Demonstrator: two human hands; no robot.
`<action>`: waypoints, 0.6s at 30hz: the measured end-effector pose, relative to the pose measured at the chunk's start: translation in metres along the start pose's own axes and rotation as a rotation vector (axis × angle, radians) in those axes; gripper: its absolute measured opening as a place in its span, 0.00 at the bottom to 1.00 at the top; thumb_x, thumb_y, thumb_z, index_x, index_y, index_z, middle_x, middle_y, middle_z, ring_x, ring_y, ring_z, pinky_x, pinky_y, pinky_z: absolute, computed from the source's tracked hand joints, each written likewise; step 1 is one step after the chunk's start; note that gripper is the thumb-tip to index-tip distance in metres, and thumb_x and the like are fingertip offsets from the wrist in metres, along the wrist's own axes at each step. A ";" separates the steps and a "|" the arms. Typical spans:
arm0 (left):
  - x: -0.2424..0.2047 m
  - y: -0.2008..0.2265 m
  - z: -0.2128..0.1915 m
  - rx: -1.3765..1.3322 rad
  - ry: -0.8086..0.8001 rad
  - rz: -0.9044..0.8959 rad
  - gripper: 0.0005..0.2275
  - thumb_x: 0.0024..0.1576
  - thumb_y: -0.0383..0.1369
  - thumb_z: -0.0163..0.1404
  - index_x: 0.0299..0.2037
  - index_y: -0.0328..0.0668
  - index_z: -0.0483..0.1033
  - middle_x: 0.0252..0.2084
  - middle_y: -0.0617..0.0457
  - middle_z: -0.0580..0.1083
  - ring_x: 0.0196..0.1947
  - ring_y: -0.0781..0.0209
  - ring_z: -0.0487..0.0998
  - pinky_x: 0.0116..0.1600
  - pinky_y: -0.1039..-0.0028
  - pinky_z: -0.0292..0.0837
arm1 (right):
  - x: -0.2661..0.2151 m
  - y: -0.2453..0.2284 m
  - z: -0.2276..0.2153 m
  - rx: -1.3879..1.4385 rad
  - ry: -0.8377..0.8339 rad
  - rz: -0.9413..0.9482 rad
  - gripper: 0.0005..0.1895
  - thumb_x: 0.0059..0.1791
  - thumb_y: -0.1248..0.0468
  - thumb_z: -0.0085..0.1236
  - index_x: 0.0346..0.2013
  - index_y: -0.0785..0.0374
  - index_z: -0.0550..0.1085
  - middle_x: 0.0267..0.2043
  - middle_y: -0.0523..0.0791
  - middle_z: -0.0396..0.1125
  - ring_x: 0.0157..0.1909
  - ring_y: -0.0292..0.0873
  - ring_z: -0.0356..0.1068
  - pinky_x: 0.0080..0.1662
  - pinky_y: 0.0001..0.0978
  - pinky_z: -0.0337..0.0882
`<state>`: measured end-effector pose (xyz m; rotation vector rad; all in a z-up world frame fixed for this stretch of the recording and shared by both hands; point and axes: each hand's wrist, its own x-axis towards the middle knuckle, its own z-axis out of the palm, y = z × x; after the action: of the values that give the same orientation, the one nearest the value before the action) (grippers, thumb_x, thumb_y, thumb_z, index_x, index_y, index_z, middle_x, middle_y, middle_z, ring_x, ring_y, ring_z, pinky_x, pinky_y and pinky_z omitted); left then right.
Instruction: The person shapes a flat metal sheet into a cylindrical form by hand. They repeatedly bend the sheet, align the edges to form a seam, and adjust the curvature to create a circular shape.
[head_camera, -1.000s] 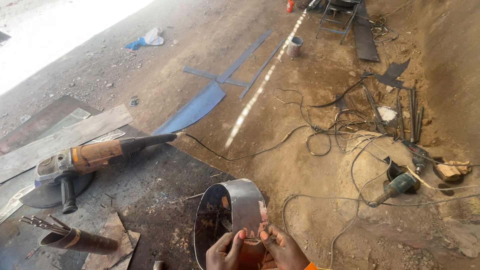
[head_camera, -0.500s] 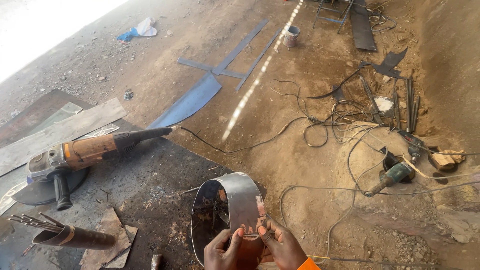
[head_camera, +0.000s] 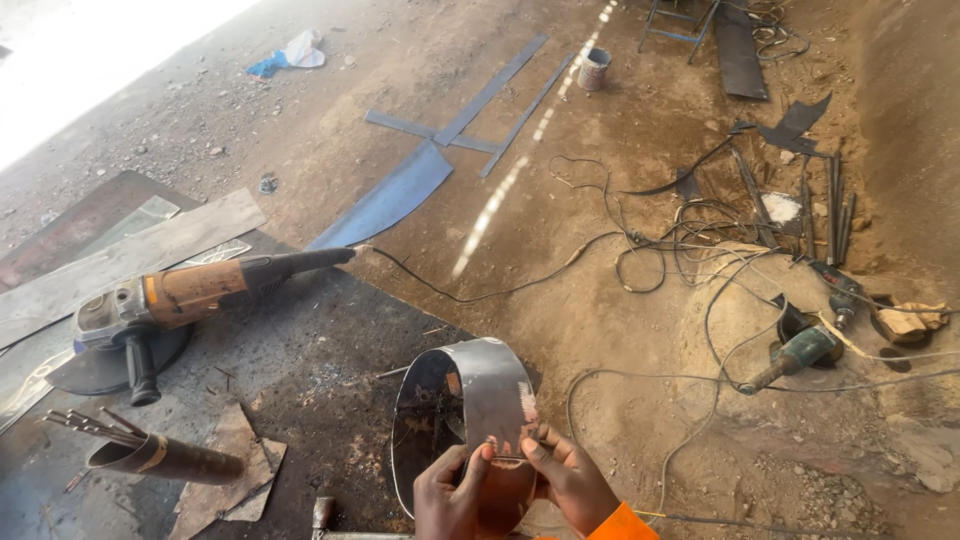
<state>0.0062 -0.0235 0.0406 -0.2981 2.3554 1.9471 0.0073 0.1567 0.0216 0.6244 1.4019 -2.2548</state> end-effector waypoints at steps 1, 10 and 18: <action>-0.001 0.000 0.001 0.010 -0.002 0.003 0.14 0.54 0.45 0.59 0.27 0.45 0.90 0.20 0.61 0.77 0.25 0.73 0.71 0.29 0.77 0.61 | 0.003 0.002 -0.001 0.038 0.025 -0.029 0.08 0.54 0.61 0.55 0.44 0.61 0.72 0.36 0.48 0.72 0.33 0.45 0.71 0.33 0.41 0.73; -0.001 -0.013 0.009 0.026 -0.022 0.083 0.16 0.56 0.44 0.61 0.20 0.44 0.81 0.17 0.63 0.67 0.23 0.74 0.61 0.27 0.76 0.56 | -0.002 -0.040 0.056 -0.296 0.354 -0.106 0.24 0.45 0.47 0.59 0.47 0.61 0.77 0.32 0.45 0.73 0.35 0.39 0.70 0.41 0.31 0.71; 0.003 -0.022 0.004 0.053 -0.003 0.055 0.16 0.56 0.46 0.59 0.22 0.44 0.81 0.18 0.62 0.66 0.23 0.73 0.61 0.28 0.74 0.56 | 0.011 -0.039 0.062 -0.360 0.321 -0.177 0.23 0.43 0.49 0.63 0.42 0.65 0.82 0.35 0.45 0.77 0.36 0.39 0.73 0.40 0.31 0.74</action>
<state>0.0072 -0.0234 0.0180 -0.2296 2.4338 1.9029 -0.0330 0.1154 0.0685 0.7876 2.0318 -2.0107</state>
